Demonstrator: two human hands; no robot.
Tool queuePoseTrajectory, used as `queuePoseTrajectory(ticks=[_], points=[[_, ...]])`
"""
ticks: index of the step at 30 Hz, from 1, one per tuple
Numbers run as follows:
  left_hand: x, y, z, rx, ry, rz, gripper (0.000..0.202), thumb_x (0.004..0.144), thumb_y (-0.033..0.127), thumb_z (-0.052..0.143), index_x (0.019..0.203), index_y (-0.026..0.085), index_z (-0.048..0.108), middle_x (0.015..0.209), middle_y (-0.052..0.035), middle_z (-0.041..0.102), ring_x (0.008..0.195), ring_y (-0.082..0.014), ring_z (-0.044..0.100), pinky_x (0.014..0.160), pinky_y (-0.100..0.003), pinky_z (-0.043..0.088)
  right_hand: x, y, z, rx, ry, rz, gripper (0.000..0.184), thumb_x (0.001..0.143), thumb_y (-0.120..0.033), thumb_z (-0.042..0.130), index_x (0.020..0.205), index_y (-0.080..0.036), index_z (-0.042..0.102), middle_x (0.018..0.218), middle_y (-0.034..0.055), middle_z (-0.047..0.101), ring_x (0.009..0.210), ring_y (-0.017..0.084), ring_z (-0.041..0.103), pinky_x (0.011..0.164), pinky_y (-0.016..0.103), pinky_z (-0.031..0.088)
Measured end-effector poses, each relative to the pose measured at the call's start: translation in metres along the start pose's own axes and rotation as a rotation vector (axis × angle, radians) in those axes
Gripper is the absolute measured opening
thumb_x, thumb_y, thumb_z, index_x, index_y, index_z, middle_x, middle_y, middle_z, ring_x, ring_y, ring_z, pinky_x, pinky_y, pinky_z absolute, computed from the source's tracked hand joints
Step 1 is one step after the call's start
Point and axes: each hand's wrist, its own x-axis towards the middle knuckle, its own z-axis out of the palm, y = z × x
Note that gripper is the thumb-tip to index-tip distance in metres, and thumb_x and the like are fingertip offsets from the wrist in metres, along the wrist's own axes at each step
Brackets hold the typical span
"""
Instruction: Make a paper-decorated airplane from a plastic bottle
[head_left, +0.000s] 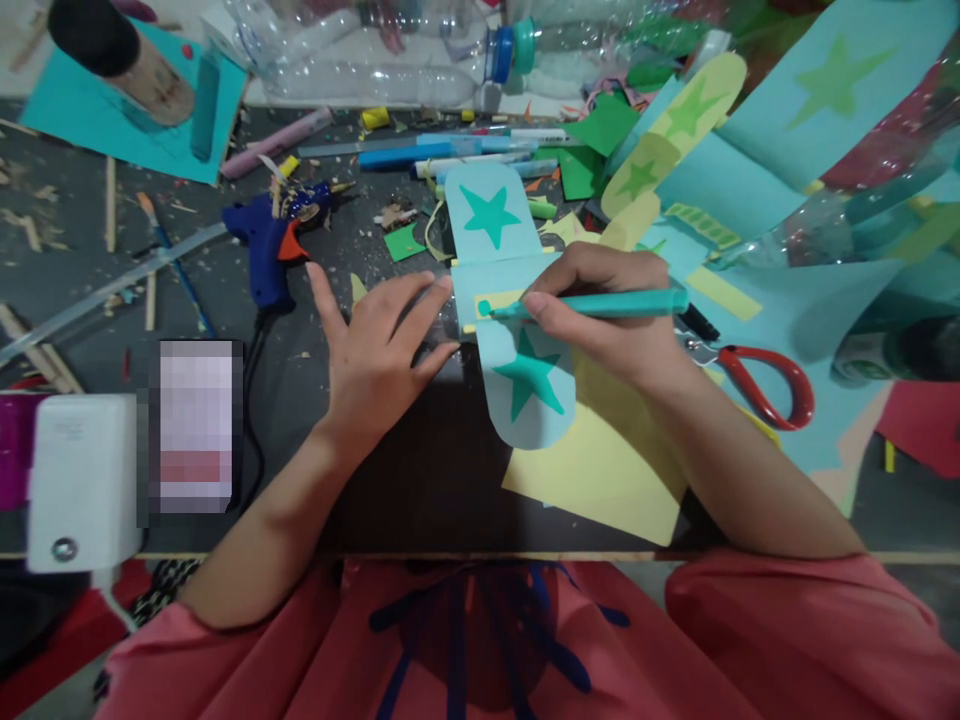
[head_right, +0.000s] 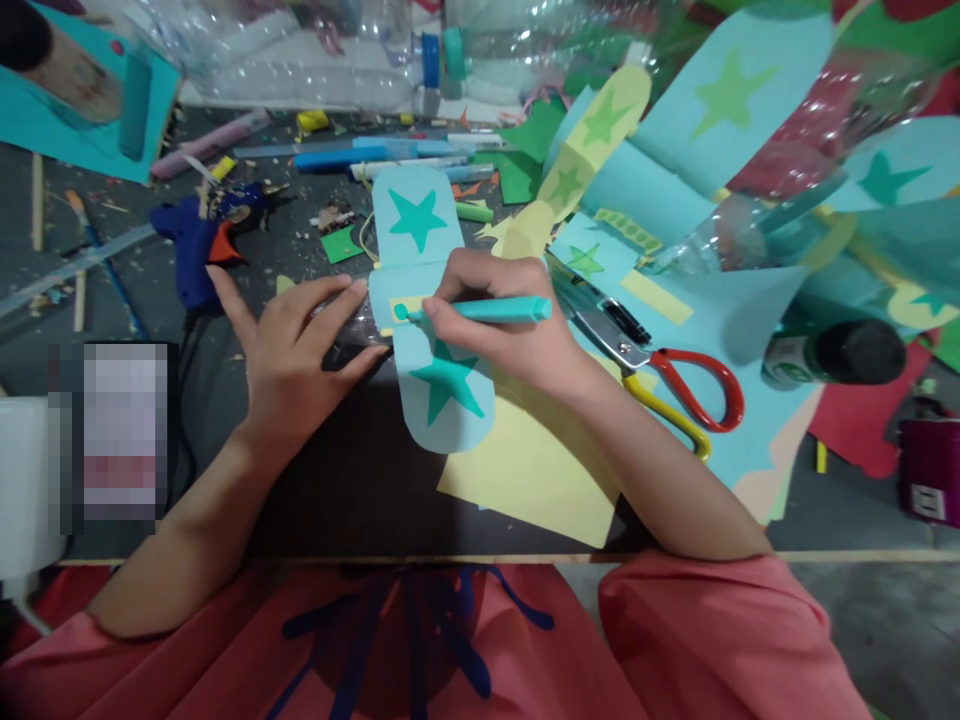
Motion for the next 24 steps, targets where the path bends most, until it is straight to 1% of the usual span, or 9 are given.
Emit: queuePoseTrajectory(ticks=[4, 8, 11, 15, 17, 20, 24], points=[[0.0000, 0.0004, -0.0001, 0.017, -0.001, 0.003, 0.047, 0.091, 0.038, 0.061, 0.137, 0.042, 0.052, 0.133, -0.0016, 0.066, 0.121, -0.0290, 0.063, 0.127, -0.063, 0.006, -0.0005, -0.0008, 0.0008, 0.057, 0.000, 0.015, 0.020, 0.080, -0.026, 0.072, 0.062, -0.024, 0.063, 0.059, -0.0023, 0.062, 0.056, 0.014, 0.055, 0.053, 0.029, 0.044], [-0.0001, 0.0003, -0.0012, 0.009, -0.019, -0.016, 0.047, 0.091, 0.037, 0.061, 0.137, 0.042, 0.053, 0.133, -0.0023, 0.065, 0.123, -0.0310, 0.062, 0.126, -0.066, 0.006, -0.0005, 0.0001, -0.0017, 0.131, 0.087, -0.004, 0.022, 0.079, -0.025, 0.073, 0.060, -0.025, 0.062, 0.058, -0.0027, 0.061, 0.052, 0.014, 0.053, 0.049, 0.029, 0.040], [0.0001, 0.0001, -0.0017, 0.003, -0.039, -0.028, 0.046, 0.091, 0.036, 0.061, 0.135, 0.042, 0.053, 0.134, -0.0024, 0.065, 0.124, -0.0315, 0.062, 0.126, -0.067, 0.006, -0.0003, 0.0011, -0.0044, 0.113, 0.133, -0.005, 0.027, 0.081, -0.030, 0.072, 0.058, -0.025, 0.059, 0.059, -0.0020, 0.059, 0.054, 0.014, 0.054, 0.049, 0.030, 0.040], [0.0010, -0.0005, -0.0001, -0.003, 0.010, 0.020, 0.042, 0.091, 0.035, 0.061, 0.132, 0.038, 0.055, 0.131, -0.0017, 0.067, 0.120, -0.0306, 0.064, 0.125, -0.069, 0.006, -0.0010, 0.0016, -0.0041, 0.062, 0.093, 0.022, 0.028, 0.081, -0.037, 0.073, 0.059, -0.026, 0.059, 0.058, -0.0008, 0.058, 0.054, 0.016, 0.052, 0.051, 0.032, 0.041], [0.0013, -0.0004, 0.0007, -0.002, 0.029, 0.032, 0.041, 0.091, 0.035, 0.062, 0.132, 0.037, 0.055, 0.130, -0.0018, 0.068, 0.118, -0.0301, 0.065, 0.125, -0.069, 0.007, -0.0014, 0.0016, -0.0029, 0.058, 0.081, 0.032, 0.027, 0.081, -0.036, 0.073, 0.059, -0.025, 0.059, 0.059, -0.0002, 0.059, 0.055, 0.016, 0.052, 0.052, 0.032, 0.041], [0.0013, 0.0000, 0.0010, -0.007, 0.027, 0.028, 0.043, 0.091, 0.036, 0.063, 0.133, 0.038, 0.055, 0.130, -0.0023, 0.068, 0.119, -0.0306, 0.065, 0.125, -0.069, 0.006, -0.0013, 0.0015, -0.0017, 0.048, 0.085, 0.037, 0.025, 0.080, -0.033, 0.072, 0.060, -0.024, 0.060, 0.059, -0.0001, 0.059, 0.055, 0.015, 0.053, 0.052, 0.032, 0.041], [0.0007, -0.0002, 0.0014, -0.002, 0.036, 0.031, 0.046, 0.090, 0.037, 0.063, 0.136, 0.040, 0.054, 0.131, -0.0022, 0.068, 0.119, -0.0307, 0.065, 0.126, -0.067, 0.005, -0.0008, 0.0020, -0.0013, 0.048, 0.090, 0.009, 0.023, 0.081, -0.032, 0.071, 0.061, -0.024, 0.061, 0.060, -0.0006, 0.059, 0.055, 0.014, 0.053, 0.053, 0.031, 0.042]])
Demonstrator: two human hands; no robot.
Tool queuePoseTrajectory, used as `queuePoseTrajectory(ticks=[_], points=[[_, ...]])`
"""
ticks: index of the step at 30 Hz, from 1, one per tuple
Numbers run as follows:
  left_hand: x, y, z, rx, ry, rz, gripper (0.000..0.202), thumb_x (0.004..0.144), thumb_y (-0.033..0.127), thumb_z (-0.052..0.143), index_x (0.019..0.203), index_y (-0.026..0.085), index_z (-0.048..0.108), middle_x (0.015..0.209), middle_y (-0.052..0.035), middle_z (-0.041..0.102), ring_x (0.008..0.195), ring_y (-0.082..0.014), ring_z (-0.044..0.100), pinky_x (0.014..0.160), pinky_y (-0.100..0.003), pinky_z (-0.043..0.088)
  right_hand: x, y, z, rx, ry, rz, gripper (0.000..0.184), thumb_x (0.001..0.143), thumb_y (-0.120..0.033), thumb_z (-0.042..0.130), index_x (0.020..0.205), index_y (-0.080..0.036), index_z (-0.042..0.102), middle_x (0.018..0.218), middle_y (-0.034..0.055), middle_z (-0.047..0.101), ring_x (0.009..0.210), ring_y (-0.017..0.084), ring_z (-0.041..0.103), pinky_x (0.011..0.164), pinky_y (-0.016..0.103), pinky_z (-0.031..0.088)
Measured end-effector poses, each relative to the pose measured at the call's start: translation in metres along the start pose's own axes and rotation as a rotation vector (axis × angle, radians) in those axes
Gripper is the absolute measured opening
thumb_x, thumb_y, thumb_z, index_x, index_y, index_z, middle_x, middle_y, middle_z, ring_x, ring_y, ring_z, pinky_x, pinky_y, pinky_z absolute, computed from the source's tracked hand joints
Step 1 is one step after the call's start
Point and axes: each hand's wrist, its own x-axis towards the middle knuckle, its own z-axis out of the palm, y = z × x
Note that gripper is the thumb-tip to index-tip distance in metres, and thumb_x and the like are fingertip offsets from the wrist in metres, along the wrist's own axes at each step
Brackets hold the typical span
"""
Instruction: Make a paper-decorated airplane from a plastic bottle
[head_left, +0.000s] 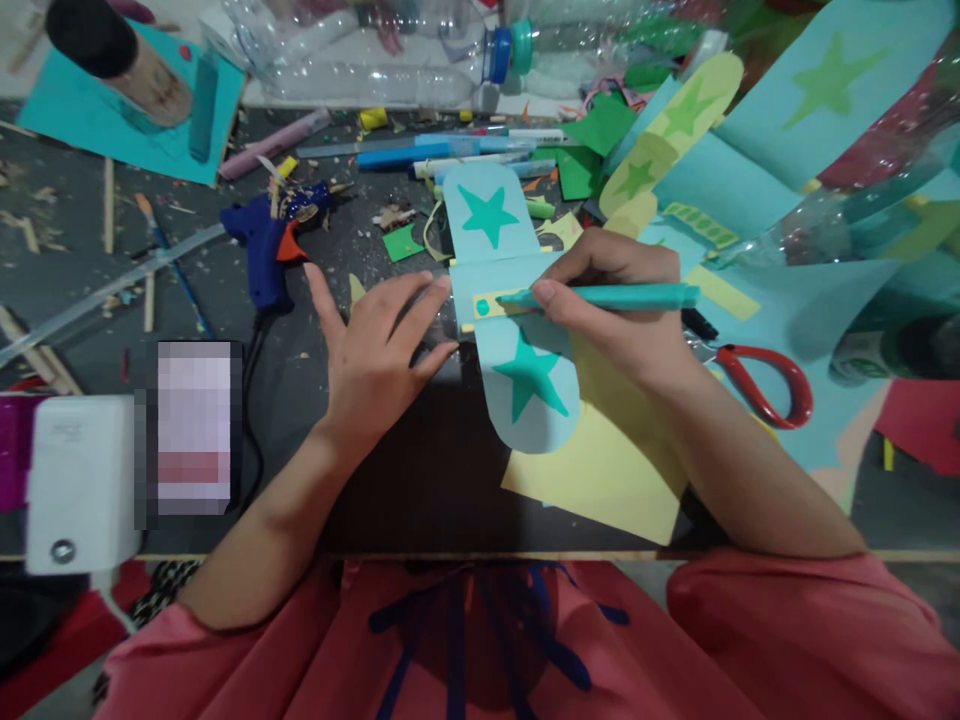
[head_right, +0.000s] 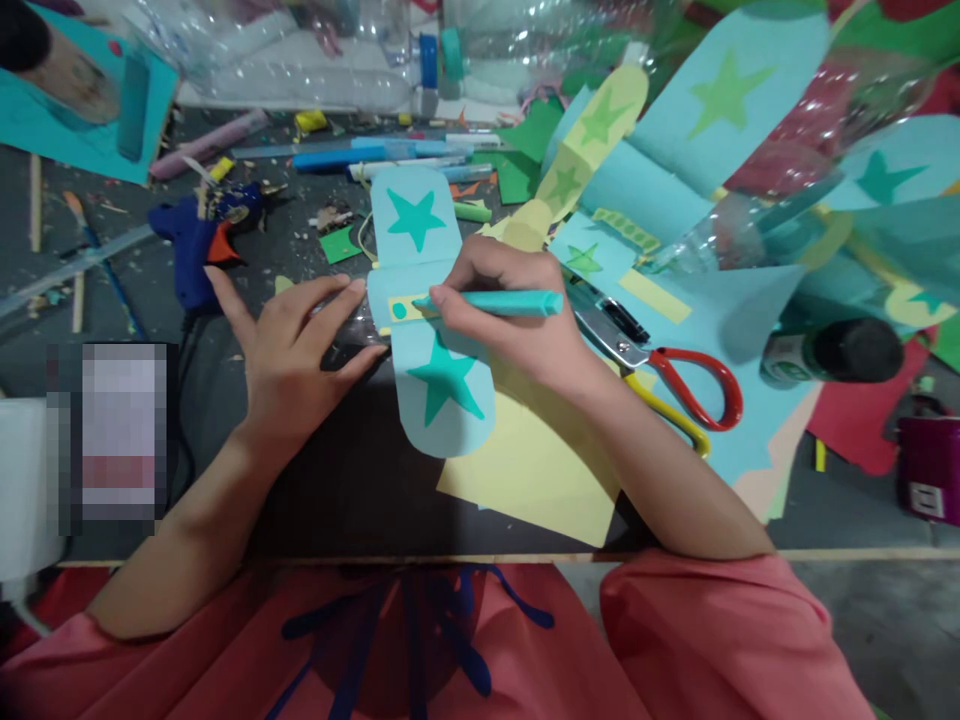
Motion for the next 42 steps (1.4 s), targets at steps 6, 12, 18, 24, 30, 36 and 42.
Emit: queuePoseTrajectory(ticks=[6, 12, 18, 24, 30, 36, 42], points=[[-0.0015, -0.0007, 0.0011, 0.018, -0.001, -0.013, 0.047, 0.090, 0.039, 0.063, 0.136, 0.042, 0.053, 0.132, -0.0016, 0.066, 0.121, -0.0300, 0.063, 0.127, -0.063, 0.004, -0.0001, 0.0019, -0.0011, -0.034, -0.036, 0.009, 0.020, 0.080, -0.031, 0.072, 0.062, -0.026, 0.064, 0.063, -0.0002, 0.065, 0.057, 0.016, 0.057, 0.054, 0.032, 0.046], [-0.0010, -0.0016, 0.0015, 0.005, -0.012, -0.016, 0.049, 0.090, 0.037, 0.063, 0.138, 0.042, 0.052, 0.133, -0.0021, 0.066, 0.121, -0.0312, 0.063, 0.126, -0.066, 0.004, 0.0004, 0.0022, -0.0037, -0.033, -0.072, -0.005, 0.018, 0.080, -0.027, 0.072, 0.064, -0.025, 0.065, 0.060, 0.0002, 0.064, 0.055, 0.016, 0.055, 0.052, 0.032, 0.046], [0.0000, -0.0022, 0.0018, 0.000, -0.019, -0.016, 0.047, 0.091, 0.038, 0.062, 0.137, 0.041, 0.053, 0.133, -0.0021, 0.066, 0.121, -0.0310, 0.063, 0.127, -0.065, 0.004, 0.0006, 0.0045, -0.0045, 0.004, -0.085, 0.060, 0.021, 0.078, -0.035, 0.077, 0.063, -0.025, 0.066, 0.063, 0.0011, 0.066, 0.059, 0.018, 0.058, 0.053, 0.033, 0.046], [-0.0004, -0.0015, 0.0005, -0.003, -0.029, -0.025, 0.047, 0.091, 0.038, 0.062, 0.137, 0.042, 0.053, 0.133, -0.0018, 0.066, 0.121, -0.0310, 0.063, 0.126, -0.066, 0.004, 0.0016, 0.0019, -0.0053, 0.018, -0.084, 0.083, 0.030, 0.076, -0.042, 0.077, 0.059, -0.024, 0.061, 0.059, 0.0004, 0.062, 0.057, 0.017, 0.054, 0.054, 0.033, 0.046], [-0.0010, -0.0015, 0.0011, 0.005, -0.024, -0.018, 0.049, 0.091, 0.037, 0.062, 0.138, 0.041, 0.052, 0.133, -0.0025, 0.065, 0.122, -0.0310, 0.062, 0.126, -0.066, 0.004, 0.0021, 0.0035, -0.0064, 0.015, -0.051, 0.076, 0.029, 0.078, -0.039, 0.076, 0.058, -0.025, 0.059, 0.059, 0.0004, 0.057, 0.060, 0.018, 0.054, 0.056, 0.034, 0.043], [-0.0008, -0.0010, 0.0006, 0.001, -0.042, -0.028, 0.050, 0.091, 0.036, 0.061, 0.139, 0.043, 0.049, 0.135, -0.0012, 0.064, 0.124, -0.0306, 0.061, 0.127, -0.065, 0.003, 0.0007, 0.0028, -0.0038, -0.053, -0.011, 0.036, 0.026, 0.081, -0.034, 0.070, 0.060, -0.024, 0.059, 0.060, -0.0001, 0.059, 0.058, 0.016, 0.053, 0.054, 0.032, 0.042], [-0.0008, -0.0011, 0.0014, -0.002, -0.031, -0.031, 0.049, 0.091, 0.037, 0.061, 0.138, 0.042, 0.051, 0.134, -0.0015, 0.064, 0.124, -0.0308, 0.061, 0.126, -0.065, 0.002, 0.0013, -0.0006, -0.0019, -0.021, -0.025, 0.011, 0.023, 0.080, -0.032, 0.070, 0.061, -0.024, 0.062, 0.061, -0.0010, 0.061, 0.057, 0.015, 0.055, 0.054, 0.031, 0.043]])
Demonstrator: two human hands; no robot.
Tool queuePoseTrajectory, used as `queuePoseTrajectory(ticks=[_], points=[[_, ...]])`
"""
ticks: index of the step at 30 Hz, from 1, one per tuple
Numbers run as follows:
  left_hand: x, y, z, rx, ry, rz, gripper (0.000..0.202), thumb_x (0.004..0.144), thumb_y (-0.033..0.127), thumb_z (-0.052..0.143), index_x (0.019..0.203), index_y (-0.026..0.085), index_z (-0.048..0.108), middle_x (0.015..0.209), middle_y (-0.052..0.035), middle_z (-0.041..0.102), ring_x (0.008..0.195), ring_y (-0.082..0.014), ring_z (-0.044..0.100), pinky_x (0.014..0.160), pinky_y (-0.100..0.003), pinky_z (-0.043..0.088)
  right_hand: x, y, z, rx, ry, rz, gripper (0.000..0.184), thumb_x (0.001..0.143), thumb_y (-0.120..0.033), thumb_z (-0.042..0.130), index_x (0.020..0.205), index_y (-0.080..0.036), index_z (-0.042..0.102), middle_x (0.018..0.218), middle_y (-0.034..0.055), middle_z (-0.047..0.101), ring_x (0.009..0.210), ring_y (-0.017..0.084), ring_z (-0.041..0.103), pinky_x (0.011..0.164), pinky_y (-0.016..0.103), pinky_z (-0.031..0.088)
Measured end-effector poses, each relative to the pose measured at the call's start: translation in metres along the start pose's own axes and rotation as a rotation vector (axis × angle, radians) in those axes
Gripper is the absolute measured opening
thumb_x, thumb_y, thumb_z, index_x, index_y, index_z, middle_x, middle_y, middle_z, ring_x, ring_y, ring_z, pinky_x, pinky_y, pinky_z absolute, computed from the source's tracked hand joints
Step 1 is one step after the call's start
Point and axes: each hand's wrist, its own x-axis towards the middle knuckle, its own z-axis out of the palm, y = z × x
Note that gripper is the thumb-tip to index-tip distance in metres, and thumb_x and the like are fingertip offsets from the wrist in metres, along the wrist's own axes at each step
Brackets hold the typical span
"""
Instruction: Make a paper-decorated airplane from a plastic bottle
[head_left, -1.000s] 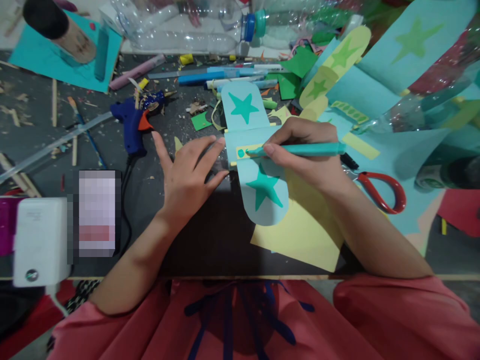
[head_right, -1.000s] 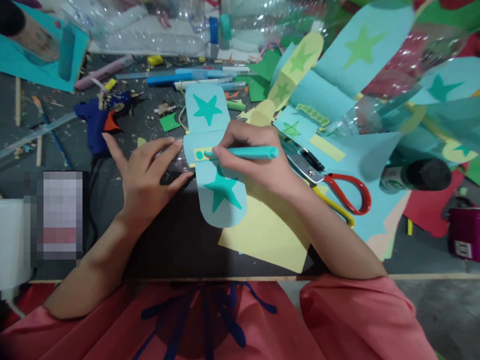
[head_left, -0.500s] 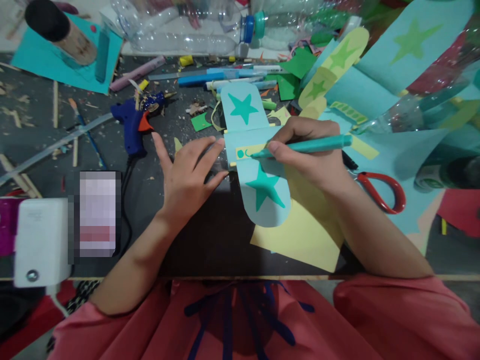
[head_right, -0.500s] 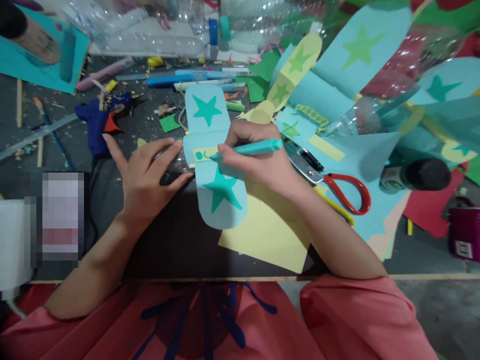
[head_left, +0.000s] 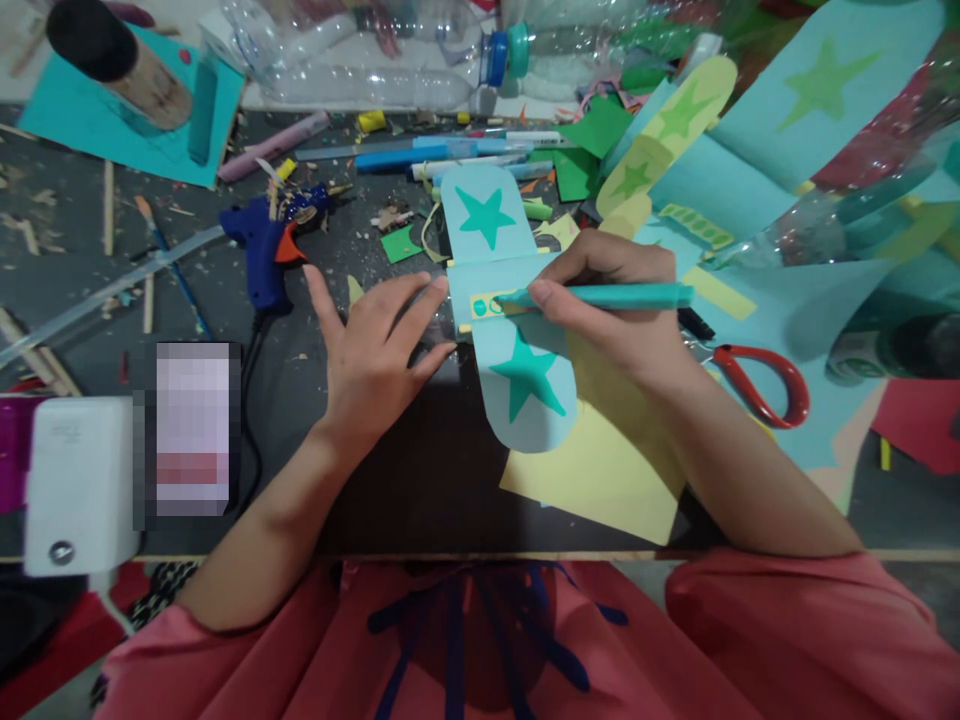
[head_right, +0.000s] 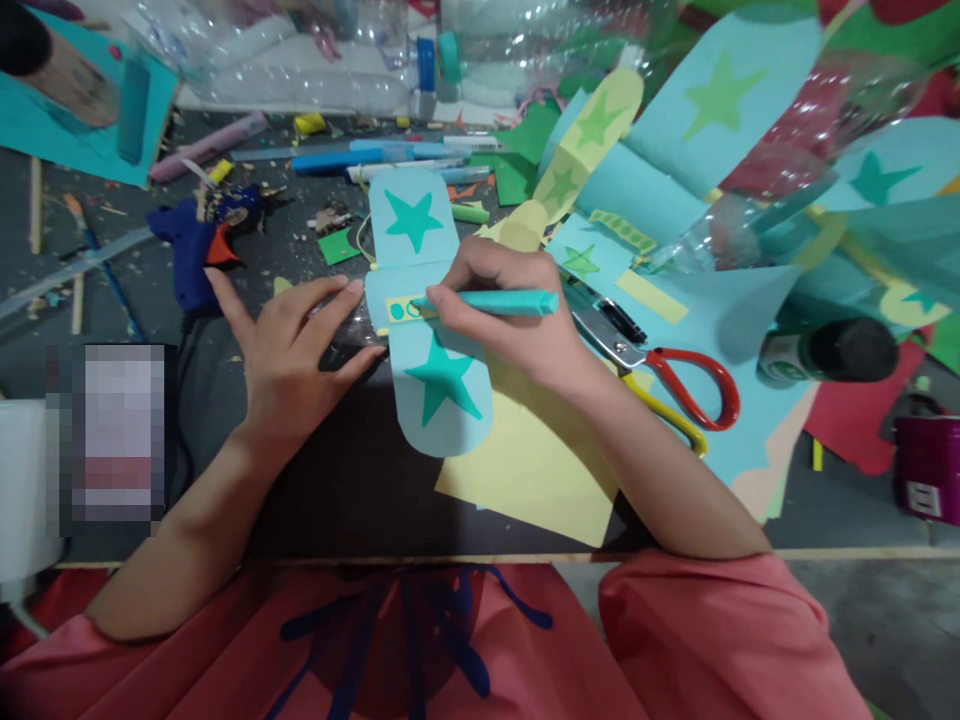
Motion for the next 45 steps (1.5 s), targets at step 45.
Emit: queuePoseTrajectory(ticks=[45], points=[[-0.0006, 0.0017, -0.0026, 0.031, 0.017, 0.026, 0.048, 0.092, 0.036, 0.059, 0.138, 0.041, 0.050, 0.132, -0.0034, 0.066, 0.121, -0.0309, 0.063, 0.125, -0.067, 0.011, 0.0005, -0.0035, -0.0017, -0.003, -0.035, 0.051, 0.025, 0.078, -0.031, 0.071, 0.058, -0.024, 0.059, 0.058, 0.0003, 0.060, 0.057, 0.017, 0.053, 0.054, 0.033, 0.042]])
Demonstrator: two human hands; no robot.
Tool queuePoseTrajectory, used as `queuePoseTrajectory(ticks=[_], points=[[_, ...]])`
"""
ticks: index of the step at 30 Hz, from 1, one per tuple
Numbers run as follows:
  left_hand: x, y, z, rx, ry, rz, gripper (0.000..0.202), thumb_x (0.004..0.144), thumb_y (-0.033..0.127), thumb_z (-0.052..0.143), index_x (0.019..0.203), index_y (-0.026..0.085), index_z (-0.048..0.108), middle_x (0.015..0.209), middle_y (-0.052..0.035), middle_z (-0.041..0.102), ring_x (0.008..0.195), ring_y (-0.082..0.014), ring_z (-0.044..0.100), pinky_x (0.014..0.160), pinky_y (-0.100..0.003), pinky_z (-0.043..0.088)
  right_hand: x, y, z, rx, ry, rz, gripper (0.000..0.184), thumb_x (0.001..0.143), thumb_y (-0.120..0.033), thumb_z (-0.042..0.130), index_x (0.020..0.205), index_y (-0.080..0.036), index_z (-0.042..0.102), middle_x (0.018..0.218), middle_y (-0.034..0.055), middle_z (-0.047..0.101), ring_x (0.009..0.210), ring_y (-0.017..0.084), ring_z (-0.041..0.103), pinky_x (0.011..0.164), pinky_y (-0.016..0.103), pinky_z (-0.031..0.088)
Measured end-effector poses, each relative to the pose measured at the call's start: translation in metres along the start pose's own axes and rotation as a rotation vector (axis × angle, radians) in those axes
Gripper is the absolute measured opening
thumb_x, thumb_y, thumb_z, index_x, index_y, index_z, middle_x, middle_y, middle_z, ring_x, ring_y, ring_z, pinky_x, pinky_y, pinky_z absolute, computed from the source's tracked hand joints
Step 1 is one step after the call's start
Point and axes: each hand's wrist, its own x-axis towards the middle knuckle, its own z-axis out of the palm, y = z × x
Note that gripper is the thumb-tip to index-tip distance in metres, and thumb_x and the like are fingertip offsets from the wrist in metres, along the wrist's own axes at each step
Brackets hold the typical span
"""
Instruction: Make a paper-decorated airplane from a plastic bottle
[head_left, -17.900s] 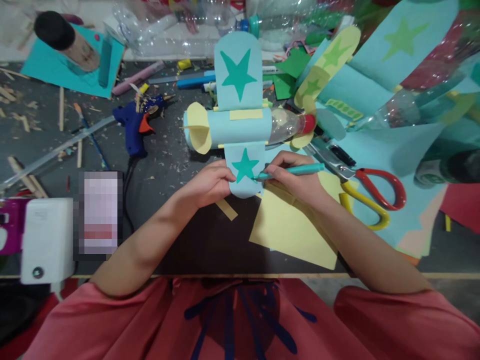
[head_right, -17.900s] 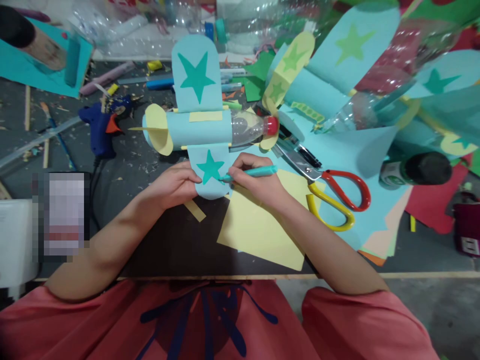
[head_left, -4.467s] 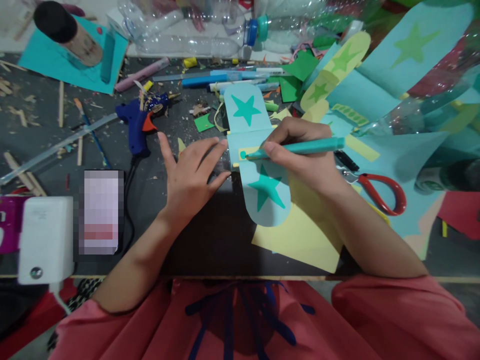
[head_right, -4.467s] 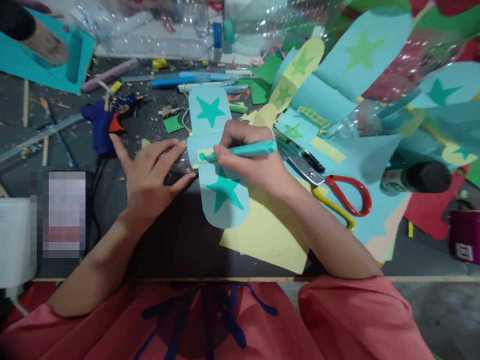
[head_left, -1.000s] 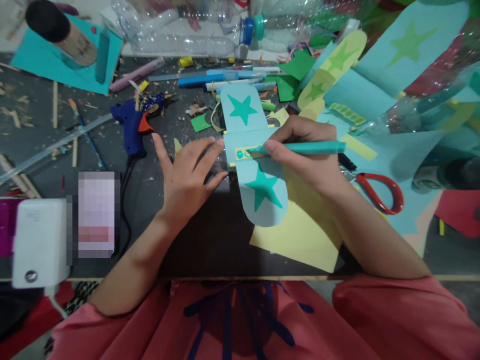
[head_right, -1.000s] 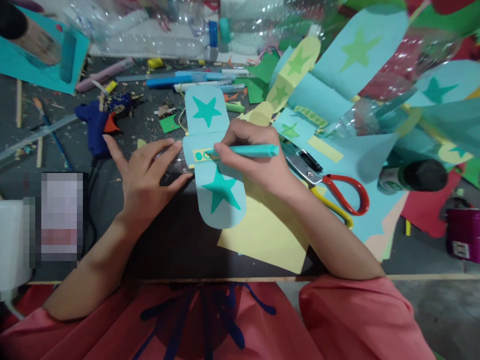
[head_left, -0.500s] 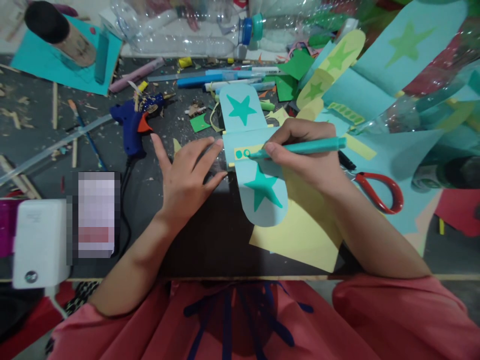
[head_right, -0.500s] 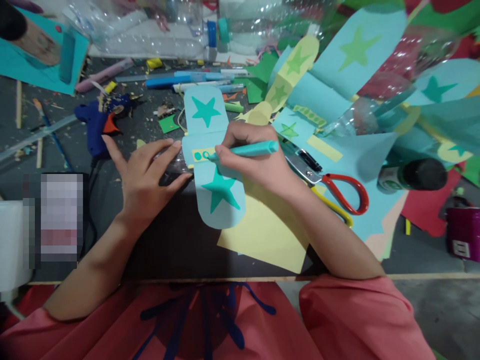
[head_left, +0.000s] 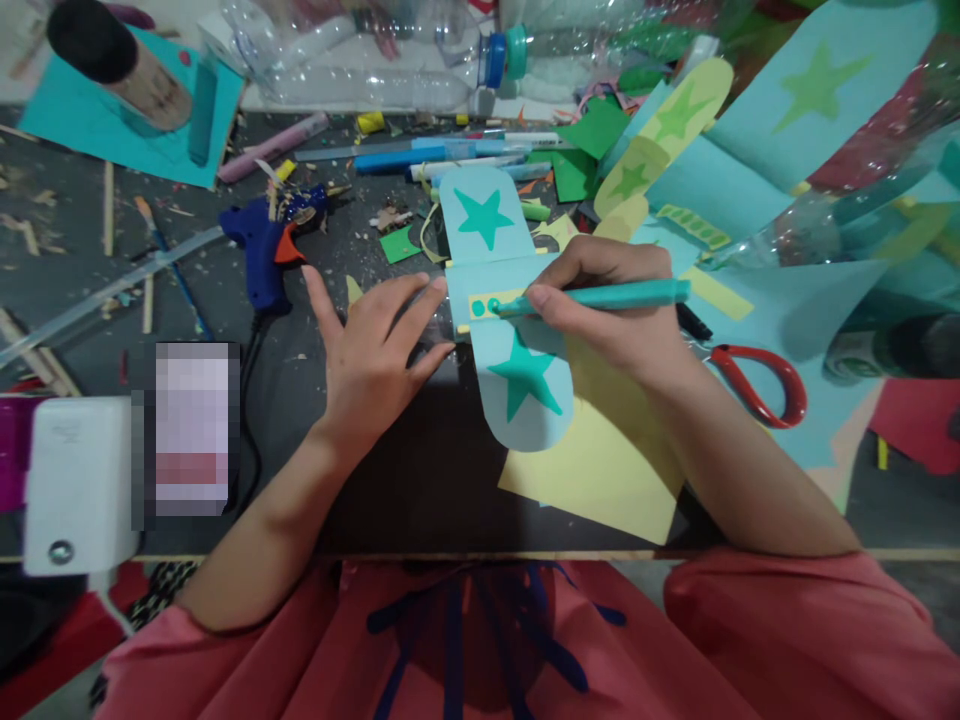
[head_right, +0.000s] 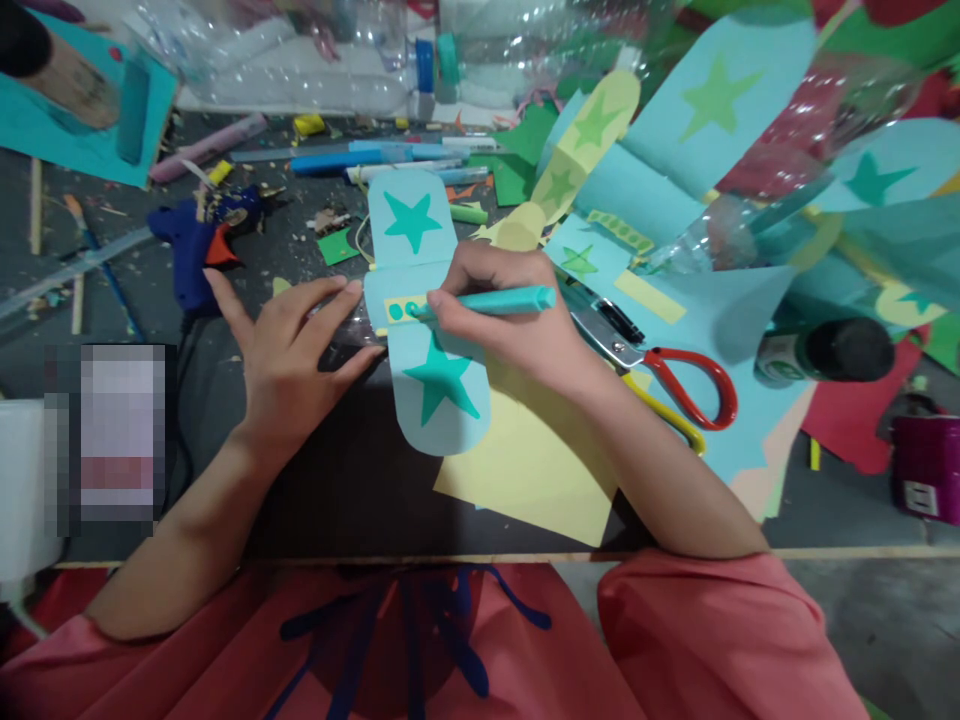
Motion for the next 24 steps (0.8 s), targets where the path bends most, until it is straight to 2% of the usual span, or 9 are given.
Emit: queuePoseTrajectory(ticks=[4, 9, 14, 21, 24], points=[[-0.0006, -0.0003, 0.0002, 0.012, 0.007, 0.002, 0.050, 0.091, 0.036, 0.061, 0.140, 0.043, 0.049, 0.133, -0.0021, 0.066, 0.120, -0.0302, 0.063, 0.126, -0.066, 0.013, -0.0003, 0.0024, -0.0005, 0.008, 0.012, -0.005, 0.026, 0.080, -0.036, 0.071, 0.059, -0.025, 0.060, 0.059, 0.0001, 0.059, 0.059, 0.017, 0.054, 0.055, 0.033, 0.042], [0.0008, 0.0003, -0.0012, -0.034, -0.020, -0.027, 0.050, 0.091, 0.036, 0.060, 0.139, 0.044, 0.050, 0.134, -0.0015, 0.065, 0.123, -0.0319, 0.062, 0.125, -0.067, 0.008, -0.0003, 0.0036, -0.0005, 0.001, 0.013, 0.012, 0.030, 0.079, -0.045, 0.072, 0.059, -0.026, 0.061, 0.060, 0.0004, 0.060, 0.059, 0.018, 0.054, 0.056, 0.034, 0.043], [0.0009, 0.0009, -0.0010, -0.044, -0.034, -0.042, 0.049, 0.091, 0.038, 0.060, 0.139, 0.044, 0.050, 0.135, -0.0016, 0.065, 0.125, -0.0318, 0.061, 0.126, -0.067, 0.005, -0.0004, 0.0034, -0.0009, 0.020, 0.022, -0.014, 0.025, 0.081, -0.035, 0.071, 0.059, -0.026, 0.061, 0.060, 0.0007, 0.061, 0.058, 0.018, 0.054, 0.054, 0.034, 0.042], [0.0022, -0.0007, -0.0009, -0.031, -0.063, -0.028, 0.040, 0.094, 0.038, 0.055, 0.134, 0.038, 0.053, 0.134, -0.0007, 0.065, 0.123, -0.0281, 0.062, 0.126, -0.067, 0.001, -0.0002, 0.0044, -0.0013, -0.014, 0.000, -0.017, 0.024, 0.080, -0.033, 0.071, 0.058, -0.025, 0.061, 0.058, 0.0000, 0.061, 0.057, 0.017, 0.053, 0.053, 0.033, 0.043], [0.0026, -0.0003, -0.0010, -0.032, -0.055, -0.025, 0.040, 0.094, 0.036, 0.056, 0.134, 0.038, 0.054, 0.133, -0.0015, 0.066, 0.123, -0.0284, 0.062, 0.126, -0.067, 0.003, 0.0011, 0.0037, -0.0023, -0.001, 0.017, -0.023, 0.023, 0.078, -0.029, 0.071, 0.058, -0.025, 0.061, 0.058, -0.0009, 0.060, 0.055, 0.016, 0.053, 0.051, 0.032, 0.042]])
